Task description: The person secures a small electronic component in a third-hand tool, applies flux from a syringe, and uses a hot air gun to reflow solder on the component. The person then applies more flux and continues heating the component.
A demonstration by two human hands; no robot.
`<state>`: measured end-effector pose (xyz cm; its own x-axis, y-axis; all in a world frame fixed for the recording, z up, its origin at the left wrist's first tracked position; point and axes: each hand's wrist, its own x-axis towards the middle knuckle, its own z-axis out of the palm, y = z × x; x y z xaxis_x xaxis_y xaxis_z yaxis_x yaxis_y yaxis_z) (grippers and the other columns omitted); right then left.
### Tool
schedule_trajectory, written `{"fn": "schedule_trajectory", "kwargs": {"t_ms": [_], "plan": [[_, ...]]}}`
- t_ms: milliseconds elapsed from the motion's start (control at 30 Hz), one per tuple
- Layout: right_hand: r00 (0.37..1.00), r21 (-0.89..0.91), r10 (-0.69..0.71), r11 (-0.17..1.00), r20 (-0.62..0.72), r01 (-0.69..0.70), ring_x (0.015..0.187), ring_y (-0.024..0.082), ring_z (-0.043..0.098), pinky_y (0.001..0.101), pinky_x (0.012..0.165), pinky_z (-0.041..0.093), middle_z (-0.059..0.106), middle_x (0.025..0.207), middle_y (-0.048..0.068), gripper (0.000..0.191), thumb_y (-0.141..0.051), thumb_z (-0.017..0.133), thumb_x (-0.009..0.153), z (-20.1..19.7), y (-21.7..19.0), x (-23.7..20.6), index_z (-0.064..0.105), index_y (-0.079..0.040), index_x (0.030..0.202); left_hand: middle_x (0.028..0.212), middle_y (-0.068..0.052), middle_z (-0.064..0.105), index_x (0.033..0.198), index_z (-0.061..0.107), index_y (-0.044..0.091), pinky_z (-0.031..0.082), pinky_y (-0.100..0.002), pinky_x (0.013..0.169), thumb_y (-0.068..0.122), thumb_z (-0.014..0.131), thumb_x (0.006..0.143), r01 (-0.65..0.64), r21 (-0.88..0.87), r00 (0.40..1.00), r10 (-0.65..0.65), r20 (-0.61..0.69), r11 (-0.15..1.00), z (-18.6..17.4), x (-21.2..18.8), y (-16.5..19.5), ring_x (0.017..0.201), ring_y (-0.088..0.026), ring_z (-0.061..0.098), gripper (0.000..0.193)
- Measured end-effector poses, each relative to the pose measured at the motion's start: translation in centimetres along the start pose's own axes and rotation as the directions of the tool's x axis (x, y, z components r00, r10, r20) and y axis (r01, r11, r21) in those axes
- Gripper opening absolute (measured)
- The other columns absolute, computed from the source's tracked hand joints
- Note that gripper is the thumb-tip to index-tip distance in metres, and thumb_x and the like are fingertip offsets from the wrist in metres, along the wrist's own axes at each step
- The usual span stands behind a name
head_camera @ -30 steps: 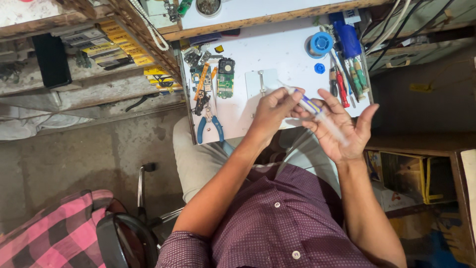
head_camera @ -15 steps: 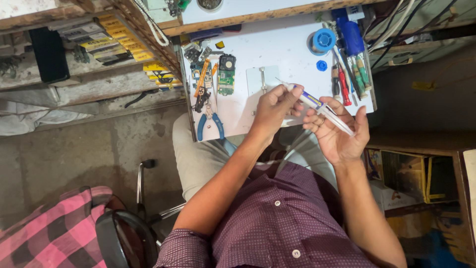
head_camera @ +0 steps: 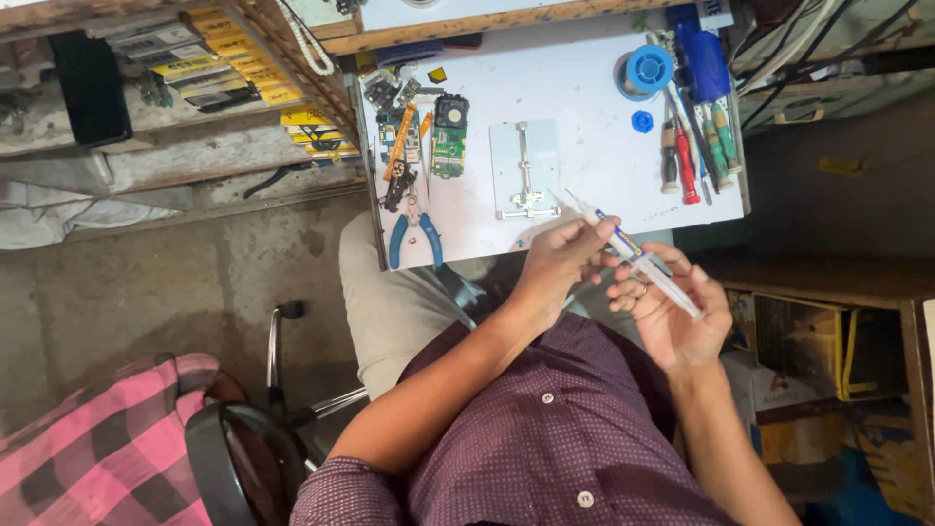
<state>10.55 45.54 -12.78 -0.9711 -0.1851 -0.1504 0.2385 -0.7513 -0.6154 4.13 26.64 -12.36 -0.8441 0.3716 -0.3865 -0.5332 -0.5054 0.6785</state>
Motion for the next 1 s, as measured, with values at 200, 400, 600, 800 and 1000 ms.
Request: {"fn": "schedule_trajectory", "kwargs": {"t_ms": [200, 400, 600, 800, 1000], "plan": [[1.0, -0.047, 0.006, 0.999, 0.021, -0.005, 0.109, 0.043, 0.067, 0.0513, 0.093, 0.057, 0.064, 0.123, 0.032, 0.07, -0.053, 0.053, 0.107, 0.3, -0.2, 0.0, 0.05, 0.005, 0.147, 0.095, 0.0, 0.07, 0.12, 0.073, 0.004, 0.046, -0.022, 0.069, 0.036, 0.068, 0.1, 0.016, -0.002, 1.0, -0.016, 0.001, 1.0, -0.8, 0.6, -1.6, 0.085, -0.007, 0.063, 0.037], [0.991, -0.158, 0.03, 0.987, 0.129, -0.009, 0.116, 0.039, 0.065, 0.0501, 0.092, 0.056, 0.059, 0.134, 0.028, 0.098, -0.071, 0.055, 0.094, 1.4, -0.5, -0.3, 0.039, 0.001, 0.159, 0.096, -0.001, 0.07, 0.121, 0.072, 0.003, 0.044, -0.023, 0.07, 0.036, 0.068, 0.102, 0.004, -0.022, 1.0, -0.004, 0.027, 1.0, -1.7, 0.7, -2.4, 0.085, -0.008, 0.062, 0.038], [0.999, -0.176, 0.019, 0.984, 0.047, -0.011, 0.11, 0.038, 0.066, 0.0494, 0.096, 0.055, 0.062, 0.123, 0.028, 0.072, -0.049, 0.055, 0.104, 0.6, 0.3, -0.1, 0.045, 0.006, 0.149, 0.099, -0.001, 0.071, 0.121, 0.072, 0.004, 0.047, -0.024, 0.075, 0.035, 0.066, 0.101, 0.042, 0.006, 0.999, -0.042, 0.027, 0.999, -2.3, 0.7, -2.5, 0.089, -0.008, 0.064, 0.037], [0.999, -0.184, 0.026, 0.983, 0.035, -0.019, 0.106, 0.037, 0.067, 0.0481, 0.095, 0.055, 0.065, 0.117, 0.027, 0.063, -0.04, 0.052, 0.104, 0.1, 0.5, 0.3, 0.048, 0.008, 0.145, 0.101, -0.002, 0.072, 0.122, 0.071, 0.003, 0.047, -0.024, 0.074, 0.036, 0.067, 0.101, 0.048, 0.005, 0.999, -0.048, 0.005, 0.999, -2.8, 0.9, -2.6, 0.087, -0.009, 0.065, 0.039], [0.999, -0.241, 0.038, 0.97, 0.022, -0.031, 0.104, 0.036, 0.068, 0.0464, 0.098, 0.054, 0.066, 0.113, 0.026, 0.062, -0.038, 0.053, 0.104, 0.7, 0.5, 0.9, 0.049, 0.01, 0.143, 0.101, -0.002, 0.073, 0.123, 0.069, 0.002, 0.047, -0.024, 0.072, 0.036, 0.067, 0.1, 0.024, -0.044, 1.0, -0.024, 0.005, 0.999, -3.2, 1.1, -2.9, 0.086, -0.009, 0.066, 0.041]]}}
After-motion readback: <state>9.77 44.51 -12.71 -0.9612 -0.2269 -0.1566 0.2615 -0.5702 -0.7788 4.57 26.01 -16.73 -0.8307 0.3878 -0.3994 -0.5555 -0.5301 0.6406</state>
